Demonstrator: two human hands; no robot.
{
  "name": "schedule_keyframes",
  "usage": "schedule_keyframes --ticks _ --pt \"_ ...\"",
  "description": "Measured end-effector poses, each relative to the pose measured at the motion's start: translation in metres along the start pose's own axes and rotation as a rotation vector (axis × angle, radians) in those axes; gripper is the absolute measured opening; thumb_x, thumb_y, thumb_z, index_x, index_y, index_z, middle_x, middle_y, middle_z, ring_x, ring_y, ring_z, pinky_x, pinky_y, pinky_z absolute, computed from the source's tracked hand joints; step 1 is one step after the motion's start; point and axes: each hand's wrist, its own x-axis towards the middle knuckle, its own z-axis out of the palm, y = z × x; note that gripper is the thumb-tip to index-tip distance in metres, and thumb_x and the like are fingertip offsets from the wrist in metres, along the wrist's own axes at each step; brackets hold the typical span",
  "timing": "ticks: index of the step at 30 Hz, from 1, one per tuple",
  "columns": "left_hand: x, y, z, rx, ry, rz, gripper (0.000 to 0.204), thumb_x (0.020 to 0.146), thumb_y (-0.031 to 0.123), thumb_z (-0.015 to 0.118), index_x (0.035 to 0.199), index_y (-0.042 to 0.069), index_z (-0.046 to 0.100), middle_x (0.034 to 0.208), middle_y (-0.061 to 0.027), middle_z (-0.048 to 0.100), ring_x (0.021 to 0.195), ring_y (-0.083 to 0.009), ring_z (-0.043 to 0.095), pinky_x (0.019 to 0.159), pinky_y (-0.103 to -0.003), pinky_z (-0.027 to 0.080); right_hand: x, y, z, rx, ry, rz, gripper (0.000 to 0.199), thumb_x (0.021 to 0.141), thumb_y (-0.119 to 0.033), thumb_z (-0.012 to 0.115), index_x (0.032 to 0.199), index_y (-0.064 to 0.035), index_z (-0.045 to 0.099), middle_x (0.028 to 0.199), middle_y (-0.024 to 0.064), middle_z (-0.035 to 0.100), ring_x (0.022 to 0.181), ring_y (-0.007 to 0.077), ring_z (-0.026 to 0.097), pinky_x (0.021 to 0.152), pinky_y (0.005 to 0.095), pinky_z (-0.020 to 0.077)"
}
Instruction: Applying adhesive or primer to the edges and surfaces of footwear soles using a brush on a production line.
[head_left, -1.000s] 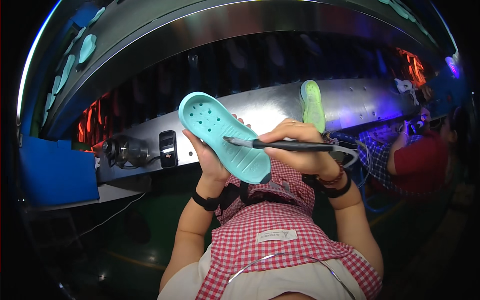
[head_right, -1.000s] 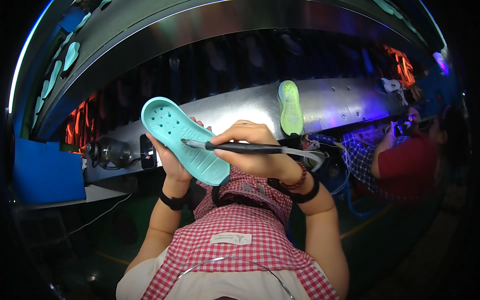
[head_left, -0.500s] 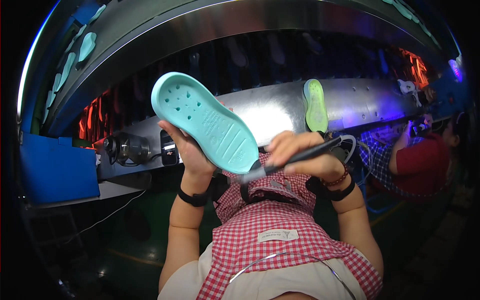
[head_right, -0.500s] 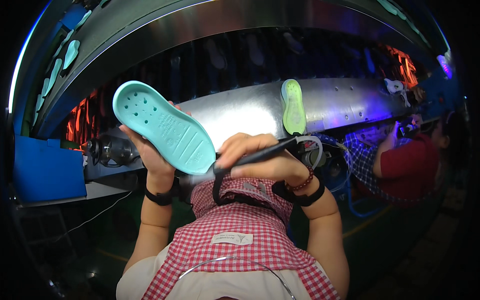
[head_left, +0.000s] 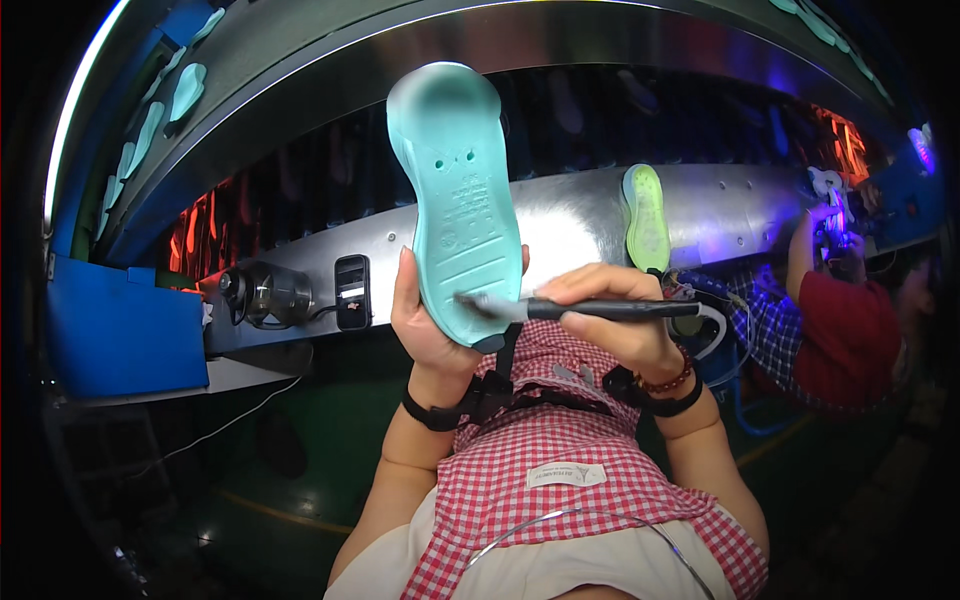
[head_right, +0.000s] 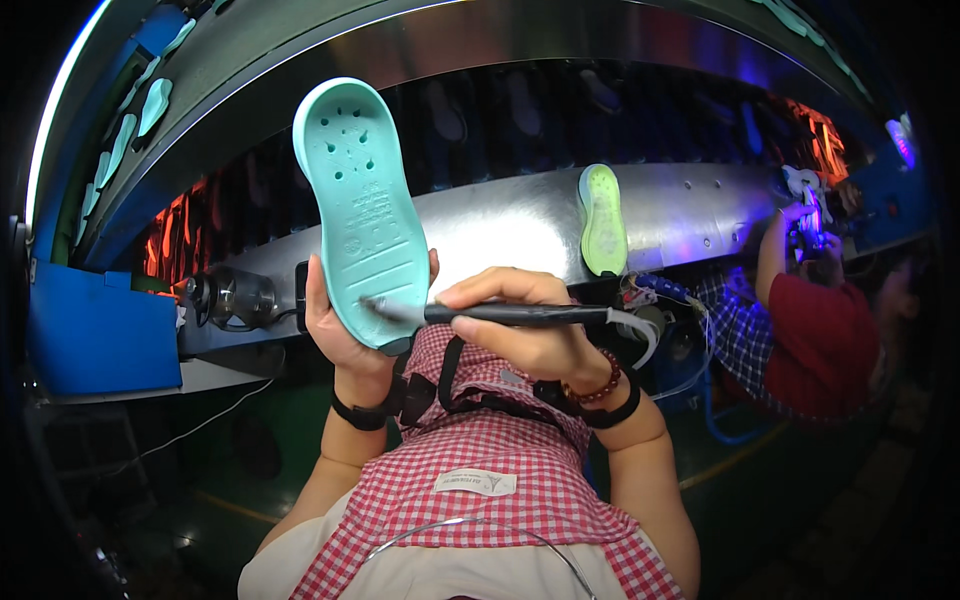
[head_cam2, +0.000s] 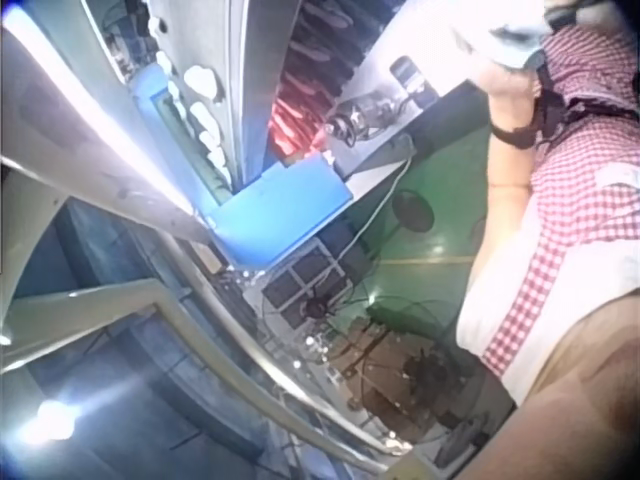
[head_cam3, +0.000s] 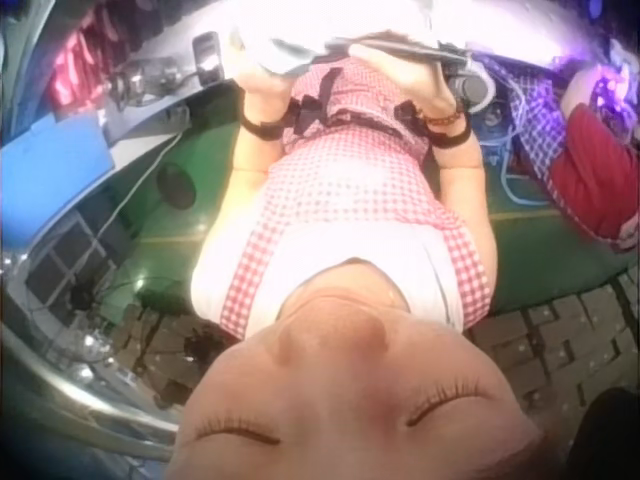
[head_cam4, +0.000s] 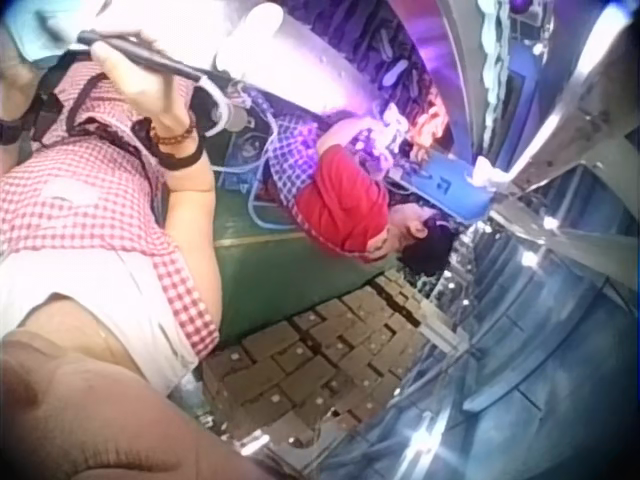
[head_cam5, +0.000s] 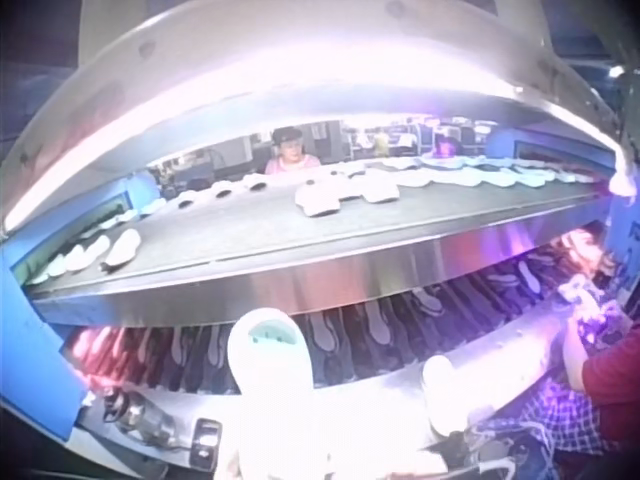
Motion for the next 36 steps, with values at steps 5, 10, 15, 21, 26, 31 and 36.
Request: schedule_keyframes --ticks 5,10,15,21,26,31,36 --pt "0.003 0.001 0.004 -0.045 0.026 0.002 0.059 0.091 0.045 0.025 0.133 0.004 0.03 0.127 -0.0191 0.043 0.11 -0.037 0.049 0.095 -0.051 0.039 0.013 -0.009 -0.001 -0.093 -0.276 -0.141 0.019 0.073 0.001 0.065 0.092 0.0017 0.063 0.091 0.0124 0.065 0.088 0.0164 0.062 0.079 0.0258 0.0483" --pt "0.006 0.009 0.003 0.234 0.032 -0.015 0.061 0.09 0.046 0.029 0.129 0.0 0.033 0.118 -0.0218 0.05 0.101 -0.0348 0.056 0.088 -0.046 0.045 0.024 -0.012 -0.013 -0.247 -0.266 -0.17 0.018 0.071 -0.002 0.067 0.089 0.0013 0.064 0.088 0.0126 0.066 0.08 0.0176 0.064 0.072 0.0264 0.05" --pt "0.009 0.019 0.001 0.283 -0.018 -0.044 0.057 0.09 0.043 0.032 0.125 -0.001 0.04 0.118 -0.0214 0.051 0.102 -0.0368 0.054 0.09 -0.053 0.042 0.023 -0.011 -0.01 -0.312 -0.202 -0.22 0.018 0.07 -0.004 0.068 0.086 0.0003 0.064 0.086 0.011 0.066 0.078 0.0194 0.064 0.07 0.0279 0.0496" --pt "0.016 0.031 0.003 0.221 0.067 -0.33 0.049 0.091 0.033 0.035 0.12 -0.005 0.044 0.111 -0.0216 0.055 0.095 -0.0307 0.06 0.085 -0.04 0.048 0.017 -0.031 -0.007 -0.301 -0.435 -0.305 0.019 0.065 -0.003 0.072 0.083 -0.0027 0.065 0.083 0.0119 0.066 0.082 0.0247 0.065 0.073 0.0337 0.0511" --pt "0.021 0.034 0.012 0.561 0.13 -0.595 0.044 0.088 0.024 0.046 0.123 -0.003 0.044 0.11 -0.0143 0.057 0.094 -0.0203 0.059 0.082 -0.03 0.048 0.022 -0.034 -0.024 -0.502 -0.59 -0.228 0.014 0.072 -0.004 0.065 0.086 -0.0048 0.066 0.091 0.0125 0.066 0.082 0.0237 0.065 0.071 0.0296 0.051" --pt "0.016 0.044 0.03 0.726 0.12 -0.728 0.046 0.087 0.027 0.051 0.122 -0.002 0.046 0.112 -0.0142 0.056 0.095 -0.0185 0.058 0.079 -0.026 0.047 0.017 -0.05 -0.033 -0.608 -0.54 -0.318 0.02 0.073 -0.005 0.06 0.092 -0.0109 0.065 0.094 0.0041 0.066 0.081 0.0219 0.064 0.071 0.0268 0.0502" --pt "0.016 0.048 0.025 0.817 0.092 -0.809 0.049 0.087 0.03 0.053 0.123 -0.003 0.045 0.112 -0.0138 0.056 0.095 -0.0171 0.058 0.077 -0.026 0.049 0.016 -0.056 -0.039 -0.748 -0.709 -0.111 0.016 0.074 -0.007 0.063 0.091 -0.0064 0.065 0.094 0.0111 0.066 0.081 0.0245 0.065 0.067 0.0296 0.0514"
